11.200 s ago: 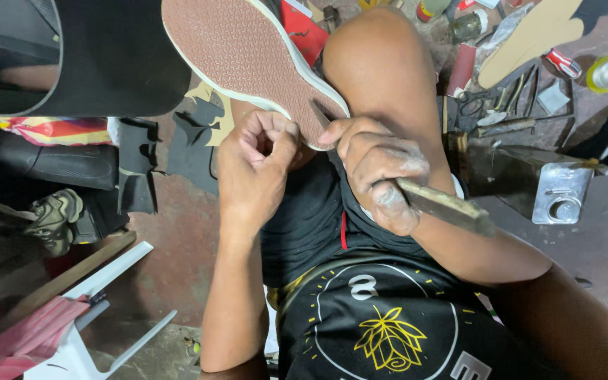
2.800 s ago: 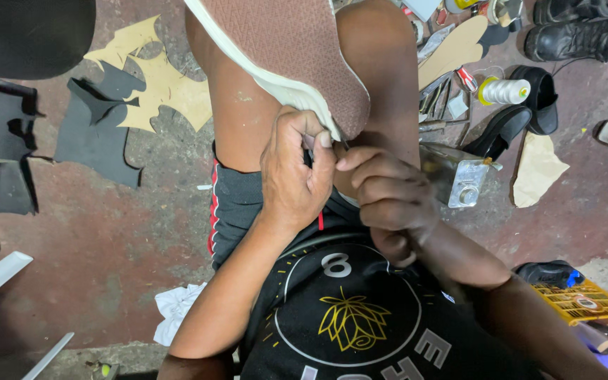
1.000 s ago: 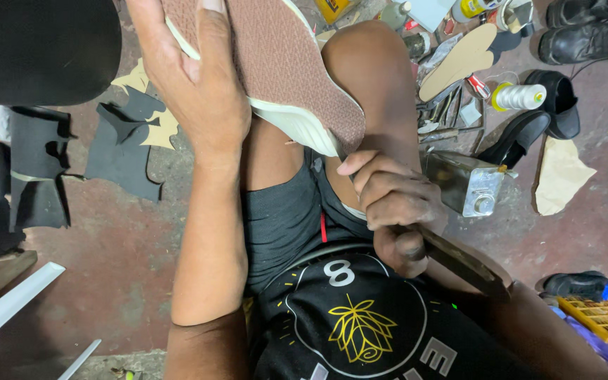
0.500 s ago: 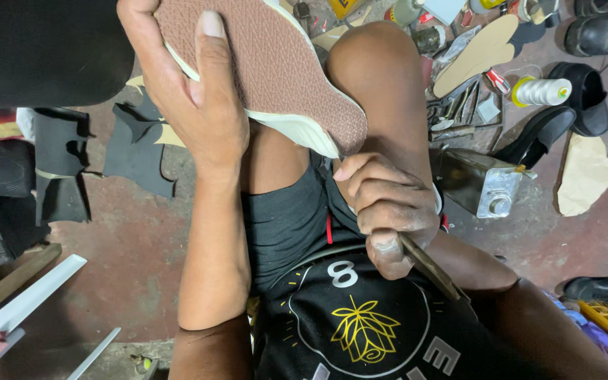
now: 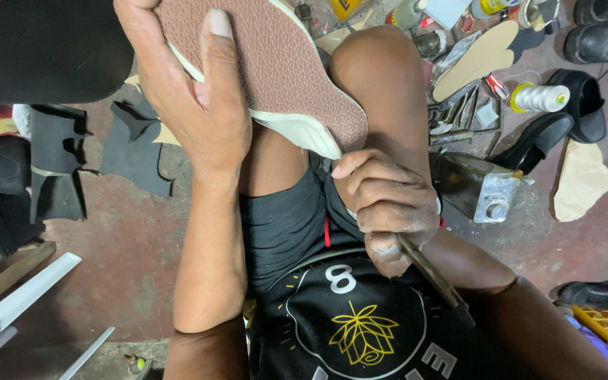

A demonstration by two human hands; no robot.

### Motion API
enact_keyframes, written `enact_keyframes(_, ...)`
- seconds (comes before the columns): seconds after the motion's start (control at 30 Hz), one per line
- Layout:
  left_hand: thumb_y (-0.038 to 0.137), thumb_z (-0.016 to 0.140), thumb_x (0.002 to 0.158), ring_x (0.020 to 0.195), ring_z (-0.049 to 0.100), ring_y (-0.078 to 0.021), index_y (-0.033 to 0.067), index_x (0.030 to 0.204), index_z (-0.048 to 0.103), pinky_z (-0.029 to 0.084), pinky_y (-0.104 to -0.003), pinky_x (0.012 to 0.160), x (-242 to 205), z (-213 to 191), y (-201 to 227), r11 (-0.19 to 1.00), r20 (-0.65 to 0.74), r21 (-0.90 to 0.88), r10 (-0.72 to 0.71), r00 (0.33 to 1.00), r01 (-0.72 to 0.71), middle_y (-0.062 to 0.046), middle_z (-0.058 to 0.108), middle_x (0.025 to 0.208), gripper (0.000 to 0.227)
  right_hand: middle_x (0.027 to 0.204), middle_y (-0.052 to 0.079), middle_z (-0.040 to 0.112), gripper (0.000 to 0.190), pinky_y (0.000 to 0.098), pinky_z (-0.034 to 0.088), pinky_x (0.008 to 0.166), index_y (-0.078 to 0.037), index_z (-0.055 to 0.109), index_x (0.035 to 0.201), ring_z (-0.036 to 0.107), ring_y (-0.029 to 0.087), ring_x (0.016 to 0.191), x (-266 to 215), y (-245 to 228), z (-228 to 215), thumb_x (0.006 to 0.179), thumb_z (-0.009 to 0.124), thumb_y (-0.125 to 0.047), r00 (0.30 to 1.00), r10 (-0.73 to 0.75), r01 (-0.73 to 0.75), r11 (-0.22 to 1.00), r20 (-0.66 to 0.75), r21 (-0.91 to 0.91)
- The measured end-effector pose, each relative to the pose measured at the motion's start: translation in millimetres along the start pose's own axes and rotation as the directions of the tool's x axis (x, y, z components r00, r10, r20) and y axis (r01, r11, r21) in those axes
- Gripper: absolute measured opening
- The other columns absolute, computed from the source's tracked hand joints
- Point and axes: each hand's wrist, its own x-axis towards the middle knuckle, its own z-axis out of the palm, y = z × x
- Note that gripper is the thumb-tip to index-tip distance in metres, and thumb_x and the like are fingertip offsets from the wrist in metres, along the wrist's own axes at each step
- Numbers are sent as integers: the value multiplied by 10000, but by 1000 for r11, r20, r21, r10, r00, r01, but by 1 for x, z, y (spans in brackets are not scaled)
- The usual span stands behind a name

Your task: The person scrapes and prepares the sole of a shoe using a handheld blade while holding the shoe on their lap, occasionally applying glue to the surfaces.

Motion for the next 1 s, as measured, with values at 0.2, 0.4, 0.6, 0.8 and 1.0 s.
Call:
enact_keyframes(0.2, 186, 597, 1157, 1317, 570, -253, 49, 1461, 370, 403, -309, 1145, -2, 0, -5, 996, -3, 51, 68, 998, -68, -161, 545, 1413, 403, 658, 101, 520, 396, 506, 580, 772, -6, 543, 753, 572, 299, 652, 2, 0, -2, 1064, 491, -244, 998, 53, -52, 998, 19, -31)
enact_keyframes(0.4, 187, 626, 1162, 1270, 590, -330, 43, 1424, 436, 443, -357, 1125, 0, 5, -8, 989, -28, 100, 114, 993, -110, -172, 577, 1357, 354, 663, 80, 500, 474, 531, 593, 797, -35, 495, 704, 549, 273, 649, 2, 6, -3, 1090, 460, -308, 998, 54, -54, 998, -14, 6)
enact_keyframes(0.6, 181, 656, 1113, 1094, 593, -406, 15, 1262, 514, 464, -438, 974, 6, 12, -8, 975, -54, 161, 161, 985, -151, -204, 597, 1173, 265, 629, 34, 450, 577, 509, 580, 819, -75, 427, 652, 484, 196, 621, -5, 7, -4, 1089, 465, -450, 966, 222, -205, 970, -130, 132)
enact_keyframes(0.8, 198, 639, 1075, 1028, 603, -419, 4, 1125, 544, 459, -464, 889, 12, 19, -15, 986, -55, 103, 137, 989, -131, -204, 621, 1065, 221, 624, 56, 403, 593, 489, 531, 799, -84, 398, 667, 456, 238, 645, 3, -8, -4, 1094, 458, -492, 898, 405, -372, 908, -172, 194)
enact_keyframes(1.0, 202, 635, 1099, 1008, 613, -405, 11, 1130, 549, 458, -469, 903, 7, 24, -24, 986, -71, 124, 120, 990, -110, -193, 637, 1032, 212, 663, 48, 388, 572, 455, 494, 839, -117, 355, 657, 432, 224, 673, 5, -20, -4, 1091, 471, -471, 870, 470, -432, 872, -148, 230)
